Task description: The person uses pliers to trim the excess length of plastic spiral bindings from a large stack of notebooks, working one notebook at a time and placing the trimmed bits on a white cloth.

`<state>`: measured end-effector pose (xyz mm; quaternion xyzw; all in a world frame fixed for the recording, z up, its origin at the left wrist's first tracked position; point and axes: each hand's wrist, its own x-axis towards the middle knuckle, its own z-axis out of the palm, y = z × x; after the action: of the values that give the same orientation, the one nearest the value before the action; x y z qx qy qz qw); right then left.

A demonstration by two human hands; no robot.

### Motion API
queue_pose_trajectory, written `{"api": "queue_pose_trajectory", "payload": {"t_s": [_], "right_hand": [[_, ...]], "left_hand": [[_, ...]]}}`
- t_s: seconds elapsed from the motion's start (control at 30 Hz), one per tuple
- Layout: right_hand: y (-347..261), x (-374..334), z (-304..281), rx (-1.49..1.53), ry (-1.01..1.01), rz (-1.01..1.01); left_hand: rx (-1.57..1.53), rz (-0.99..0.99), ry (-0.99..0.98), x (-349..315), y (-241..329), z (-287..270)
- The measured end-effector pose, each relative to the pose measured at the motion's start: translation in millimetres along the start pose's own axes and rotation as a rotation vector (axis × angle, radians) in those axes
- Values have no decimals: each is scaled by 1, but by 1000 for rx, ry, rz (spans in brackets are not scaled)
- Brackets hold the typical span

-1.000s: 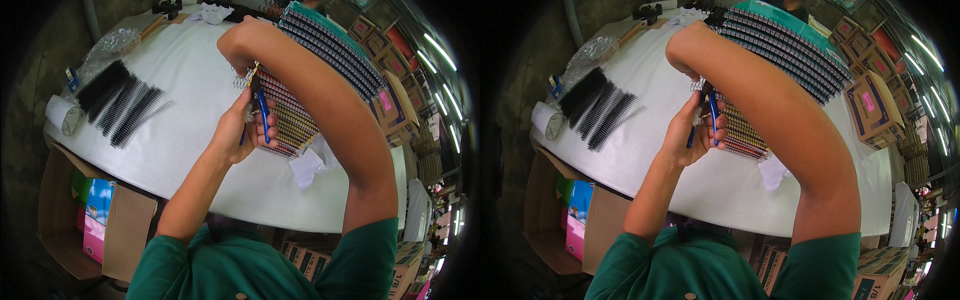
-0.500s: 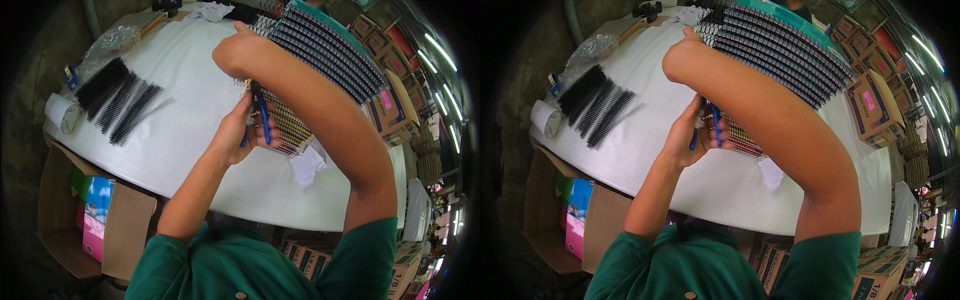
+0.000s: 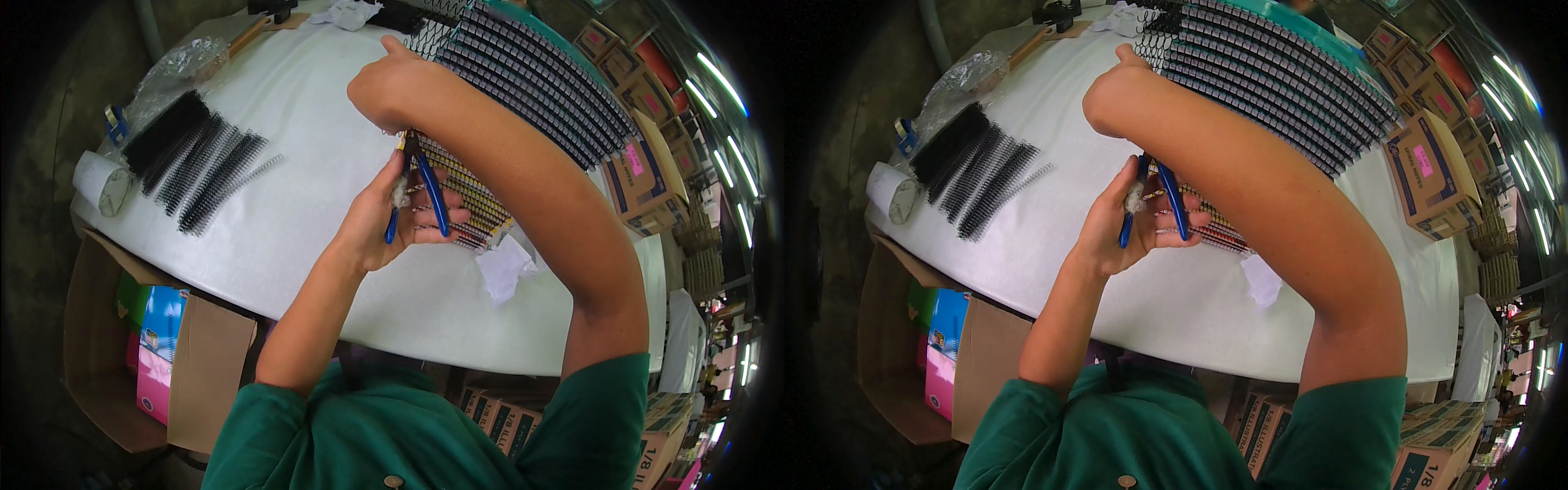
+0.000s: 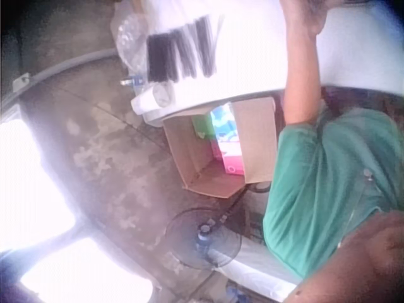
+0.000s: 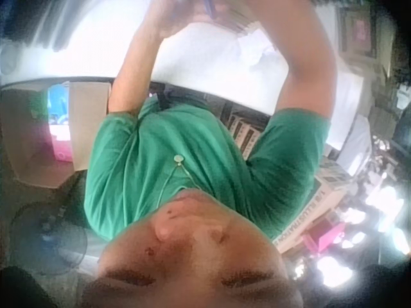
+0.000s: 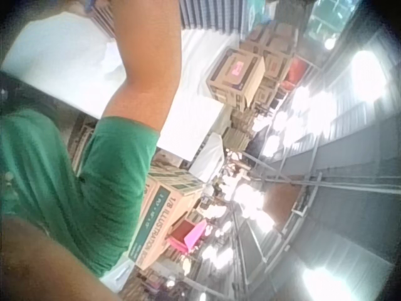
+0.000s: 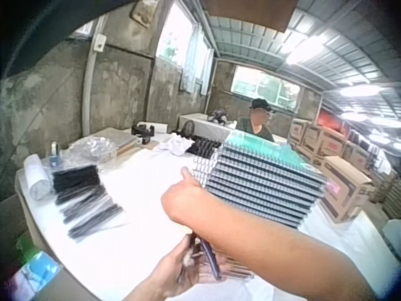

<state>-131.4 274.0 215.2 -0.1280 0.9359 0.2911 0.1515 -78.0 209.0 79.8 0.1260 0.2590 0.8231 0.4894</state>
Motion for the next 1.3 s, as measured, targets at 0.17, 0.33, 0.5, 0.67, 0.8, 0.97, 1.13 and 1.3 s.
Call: {"api": "queue_pose_trajectory", "payload": {"t_s": [0.17, 0.33, 0.5, 0.67, 0.8, 0.97, 1.13, 1.3], "right_hand": [[2, 0, 3, -15, 4, 20], [0, -1, -1, -14, 10, 16], [-4, -1, 9, -55, 35, -12], [-2, 2, 12, -30, 31, 17], [-4, 3, 9, -12, 57, -27], [14, -15, 28, 253, 541, -158], [22, -102, 25, 851, 1157, -315], [19, -180, 108, 1045, 1723, 228]], "left_hand": [[23, -20, 42, 0, 1, 10], [-130, -34, -303, 7, -2, -31], [104, -21, 121, -10, -1, 11], [-9, -44, 121, -4, 2, 13], [-423, -62, -582, 12, -7, -45], [38, -14, -14, -7, -8, 0], [11, -31, -16, -5, -1, -18], [389, -13, 39, -6, 2, -25]]}}
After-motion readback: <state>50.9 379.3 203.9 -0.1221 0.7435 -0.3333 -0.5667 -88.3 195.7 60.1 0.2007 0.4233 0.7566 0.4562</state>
